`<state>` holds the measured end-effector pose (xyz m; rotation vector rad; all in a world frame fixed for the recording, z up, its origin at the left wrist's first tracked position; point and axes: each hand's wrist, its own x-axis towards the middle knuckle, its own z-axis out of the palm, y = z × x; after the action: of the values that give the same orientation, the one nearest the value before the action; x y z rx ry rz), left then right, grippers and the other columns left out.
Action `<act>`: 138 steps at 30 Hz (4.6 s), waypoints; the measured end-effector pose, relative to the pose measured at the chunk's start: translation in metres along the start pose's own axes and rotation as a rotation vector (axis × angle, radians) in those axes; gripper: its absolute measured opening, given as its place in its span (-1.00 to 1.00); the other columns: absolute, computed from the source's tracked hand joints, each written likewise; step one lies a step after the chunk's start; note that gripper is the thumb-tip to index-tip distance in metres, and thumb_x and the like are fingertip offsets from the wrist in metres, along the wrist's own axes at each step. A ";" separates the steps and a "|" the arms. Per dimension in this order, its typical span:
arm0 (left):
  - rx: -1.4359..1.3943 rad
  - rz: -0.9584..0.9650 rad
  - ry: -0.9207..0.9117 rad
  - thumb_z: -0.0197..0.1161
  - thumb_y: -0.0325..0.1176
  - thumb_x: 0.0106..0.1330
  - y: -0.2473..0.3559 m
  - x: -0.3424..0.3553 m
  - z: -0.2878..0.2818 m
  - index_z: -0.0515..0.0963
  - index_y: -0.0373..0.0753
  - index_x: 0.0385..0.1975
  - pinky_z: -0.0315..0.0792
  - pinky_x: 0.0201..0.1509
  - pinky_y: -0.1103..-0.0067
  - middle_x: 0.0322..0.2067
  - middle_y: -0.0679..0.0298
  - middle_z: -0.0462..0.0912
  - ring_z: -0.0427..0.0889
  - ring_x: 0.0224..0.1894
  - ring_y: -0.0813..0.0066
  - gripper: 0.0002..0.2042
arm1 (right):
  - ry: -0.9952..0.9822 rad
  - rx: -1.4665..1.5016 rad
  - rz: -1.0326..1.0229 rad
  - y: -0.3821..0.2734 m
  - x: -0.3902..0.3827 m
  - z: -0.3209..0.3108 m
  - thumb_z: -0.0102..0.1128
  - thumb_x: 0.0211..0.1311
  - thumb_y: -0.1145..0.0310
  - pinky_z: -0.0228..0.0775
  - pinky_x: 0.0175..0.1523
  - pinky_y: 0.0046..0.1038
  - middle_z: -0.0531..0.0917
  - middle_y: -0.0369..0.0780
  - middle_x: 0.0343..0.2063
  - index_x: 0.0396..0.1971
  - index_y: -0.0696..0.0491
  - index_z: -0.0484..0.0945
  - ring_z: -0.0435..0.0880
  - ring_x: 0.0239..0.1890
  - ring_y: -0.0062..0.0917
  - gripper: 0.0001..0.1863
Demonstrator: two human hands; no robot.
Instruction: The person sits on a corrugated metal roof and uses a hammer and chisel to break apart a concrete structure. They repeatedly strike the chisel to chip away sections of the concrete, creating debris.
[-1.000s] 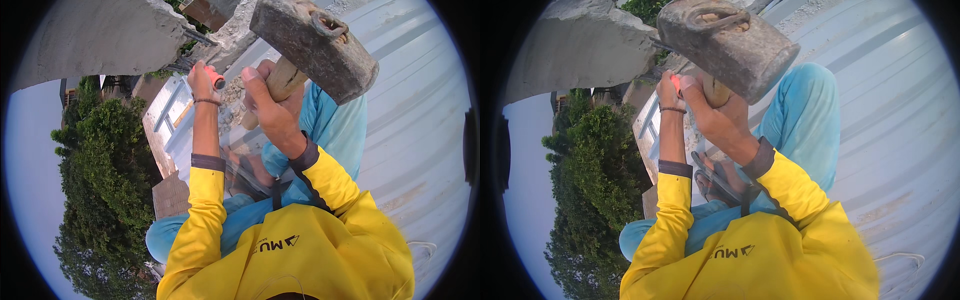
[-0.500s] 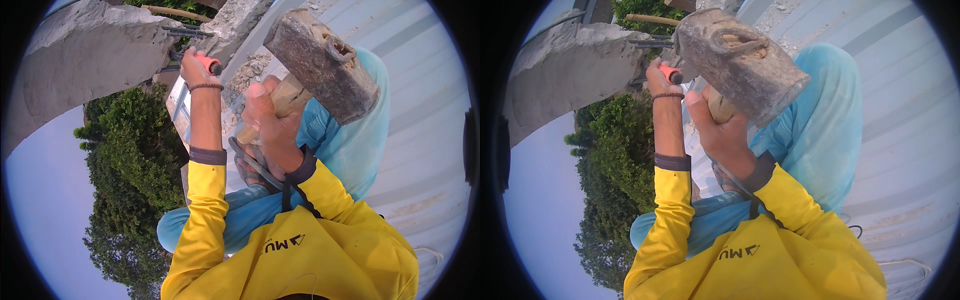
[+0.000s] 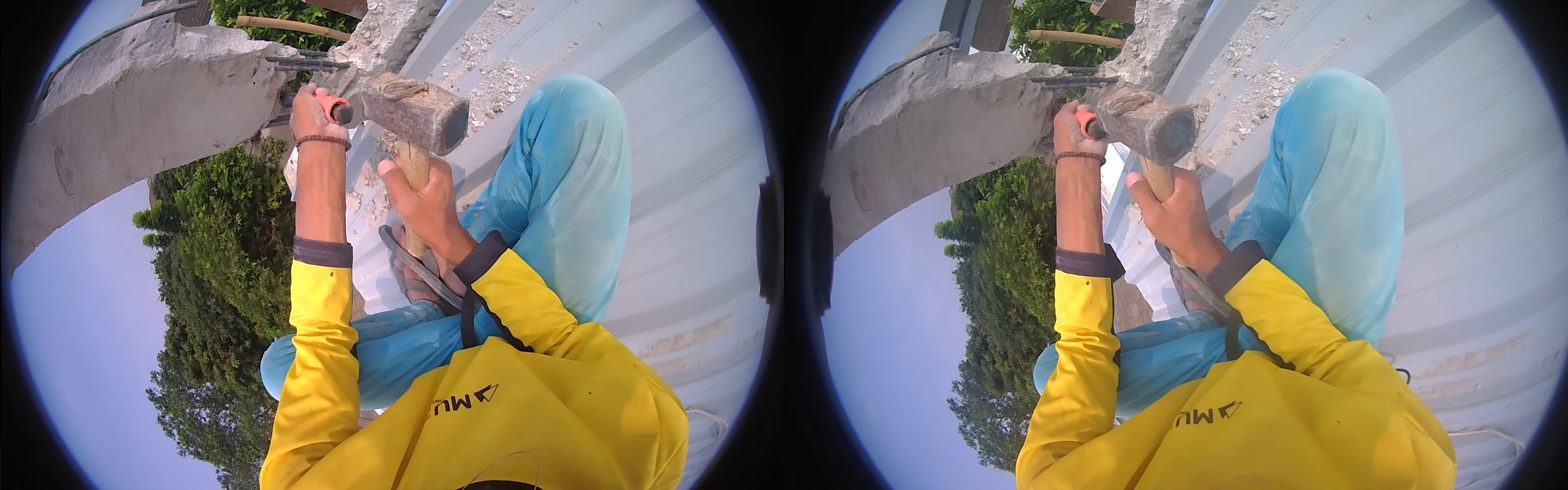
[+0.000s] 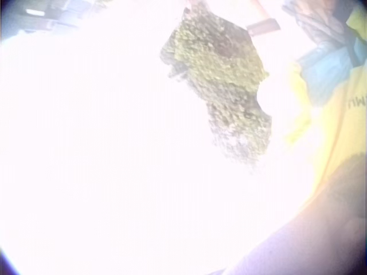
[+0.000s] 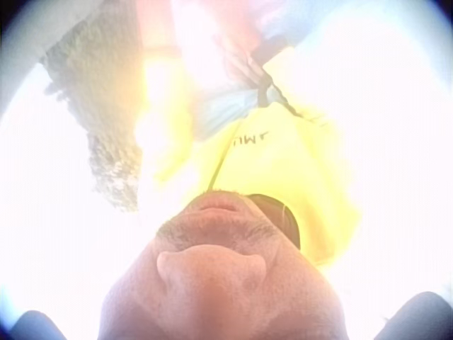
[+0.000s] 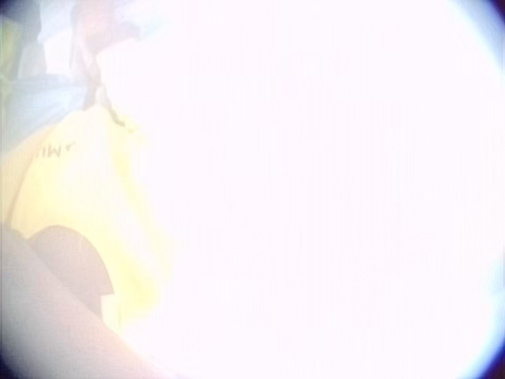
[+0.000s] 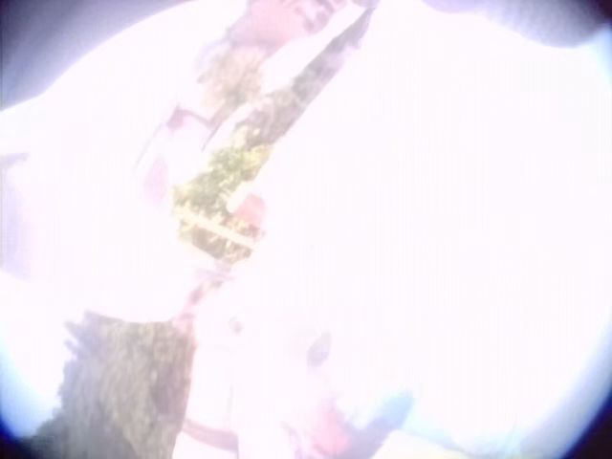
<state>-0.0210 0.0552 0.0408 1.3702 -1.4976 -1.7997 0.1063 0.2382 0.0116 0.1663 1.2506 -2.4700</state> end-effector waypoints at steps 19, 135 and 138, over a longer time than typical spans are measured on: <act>-0.049 -0.103 -0.153 0.18 -0.35 0.31 0.007 0.020 -0.017 0.39 -0.23 -0.31 0.56 -0.38 0.42 -0.40 0.26 0.48 0.51 -0.46 0.39 -0.86 | 0.086 -0.121 -0.484 0.008 -0.002 0.009 0.22 0.29 0.35 0.42 -0.28 -0.39 0.64 -0.17 -0.48 -0.34 0.16 0.60 0.60 -0.41 -0.48 -0.84; -1.138 -0.478 -0.418 -0.03 -0.16 0.44 -0.060 -0.028 0.003 0.30 -0.17 -0.34 0.53 -0.39 0.39 -0.50 0.28 0.41 0.44 -0.52 0.35 -0.78 | -0.210 -0.067 -0.845 -0.066 -0.043 0.050 -0.06 0.45 0.29 0.19 -0.60 -0.55 0.20 -0.38 -0.78 -0.50 -0.05 0.17 0.17 -0.77 -0.71 -0.72; -1.093 -0.458 -0.420 -0.05 -0.19 0.44 -0.059 -0.027 0.000 0.31 -0.16 -0.36 0.49 -0.38 0.37 -0.51 0.29 0.41 0.46 -0.51 0.34 -0.80 | -0.089 -0.517 -0.163 -0.017 -0.025 0.041 0.11 0.36 0.40 0.19 -0.65 -0.58 0.36 -0.37 -0.75 -0.51 0.07 0.26 0.32 -0.76 -0.68 -0.73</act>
<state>0.0057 0.0962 -0.0018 0.7884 -0.1159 -2.6640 0.1255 0.2210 0.0556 -0.1851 1.8686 -2.1575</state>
